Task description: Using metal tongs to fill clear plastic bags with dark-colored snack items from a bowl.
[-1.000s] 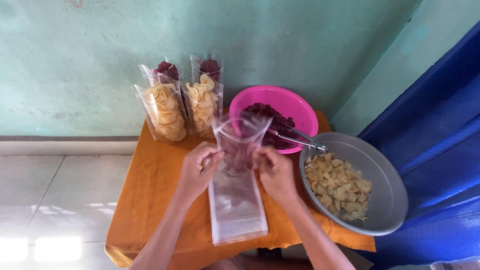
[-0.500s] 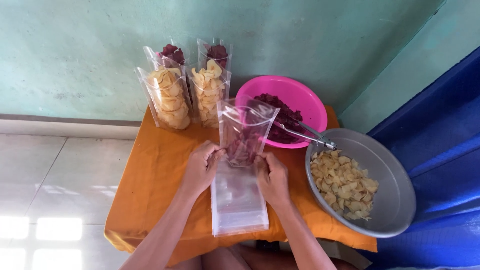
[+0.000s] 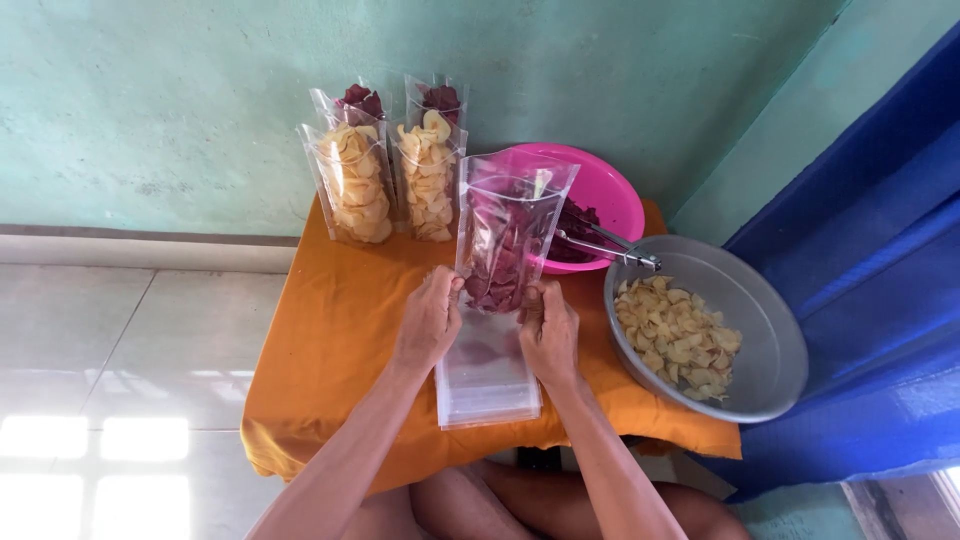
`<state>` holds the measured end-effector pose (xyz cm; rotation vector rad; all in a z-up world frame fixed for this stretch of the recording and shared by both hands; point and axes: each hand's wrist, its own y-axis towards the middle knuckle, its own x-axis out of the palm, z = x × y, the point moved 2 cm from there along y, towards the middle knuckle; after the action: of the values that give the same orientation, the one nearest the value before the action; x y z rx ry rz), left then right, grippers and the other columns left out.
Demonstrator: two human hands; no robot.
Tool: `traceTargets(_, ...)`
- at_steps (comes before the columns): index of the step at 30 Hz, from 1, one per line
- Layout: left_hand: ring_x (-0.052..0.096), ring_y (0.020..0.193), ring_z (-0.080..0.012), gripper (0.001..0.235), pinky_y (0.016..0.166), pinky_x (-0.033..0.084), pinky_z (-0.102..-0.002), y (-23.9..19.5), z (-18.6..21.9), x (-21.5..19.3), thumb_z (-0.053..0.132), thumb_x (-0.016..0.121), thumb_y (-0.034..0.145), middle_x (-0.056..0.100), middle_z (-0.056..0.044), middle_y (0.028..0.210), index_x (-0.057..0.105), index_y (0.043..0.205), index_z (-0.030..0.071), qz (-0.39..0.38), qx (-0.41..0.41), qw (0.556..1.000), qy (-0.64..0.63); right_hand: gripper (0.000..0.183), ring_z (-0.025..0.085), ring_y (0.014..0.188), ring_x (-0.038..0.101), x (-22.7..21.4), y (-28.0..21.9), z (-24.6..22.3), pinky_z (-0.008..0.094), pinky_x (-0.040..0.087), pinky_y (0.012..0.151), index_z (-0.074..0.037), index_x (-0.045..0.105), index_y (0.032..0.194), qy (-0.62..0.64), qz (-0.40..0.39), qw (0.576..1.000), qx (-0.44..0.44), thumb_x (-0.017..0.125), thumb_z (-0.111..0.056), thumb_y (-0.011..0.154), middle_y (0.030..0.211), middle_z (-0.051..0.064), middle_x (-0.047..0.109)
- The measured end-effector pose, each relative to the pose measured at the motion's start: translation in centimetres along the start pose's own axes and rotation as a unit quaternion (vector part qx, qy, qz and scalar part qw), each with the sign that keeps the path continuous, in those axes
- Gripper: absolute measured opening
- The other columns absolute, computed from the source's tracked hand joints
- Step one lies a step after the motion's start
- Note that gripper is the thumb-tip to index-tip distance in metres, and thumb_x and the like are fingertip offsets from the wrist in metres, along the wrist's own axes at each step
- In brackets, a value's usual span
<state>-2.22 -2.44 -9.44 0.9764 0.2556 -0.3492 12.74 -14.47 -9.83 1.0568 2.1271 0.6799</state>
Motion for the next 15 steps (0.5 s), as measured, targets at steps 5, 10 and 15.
traceTargets(5,0.062,0.059,-0.0309,0.02,0.055,0.052,-0.036,0.4,1.3,-0.6,0.016,0.047,0.108,0.05,-0.009,0.067,0.049,0.089,0.013,0.005,0.022,0.997,0.068,0.02,0.038,0.057,0.062,-0.9,0.8,-2.6,0.047,0.052,0.056,-0.01,0.055,0.091,-0.03,0.024,0.999,-0.013,0.048,-0.012,0.109,0.06,0.017,0.058)
traceTargets(10,0.063,0.054,-0.0302,0.022,0.051,0.051,-0.037,0.4,2.0,-1.0,0.023,0.046,0.11,0.05,-0.008,0.062,0.048,0.089,0.015,0.013,0.017,0.992,0.127,0.013,0.047,0.06,0.064,-0.6,0.5,-2.6,0.054,0.052,0.054,-0.009,0.054,0.098,-0.064,0.014,0.998,-0.001,0.047,-0.011,0.108,0.064,0.023,0.061)
traceTargets(15,0.065,0.058,-0.0326,0.018,0.052,0.053,-0.04,-0.3,0.0,0.4,0.028,0.049,0.108,0.054,-0.009,0.065,0.05,0.091,0.02,0.055,0.049,0.98,0.187,0.012,0.05,0.074,0.069,-0.7,0.5,-3.2,0.058,0.055,0.059,-0.015,0.052,0.112,-0.074,-0.006,0.997,0.033,0.045,-0.024,0.108,0.078,0.025,0.069)
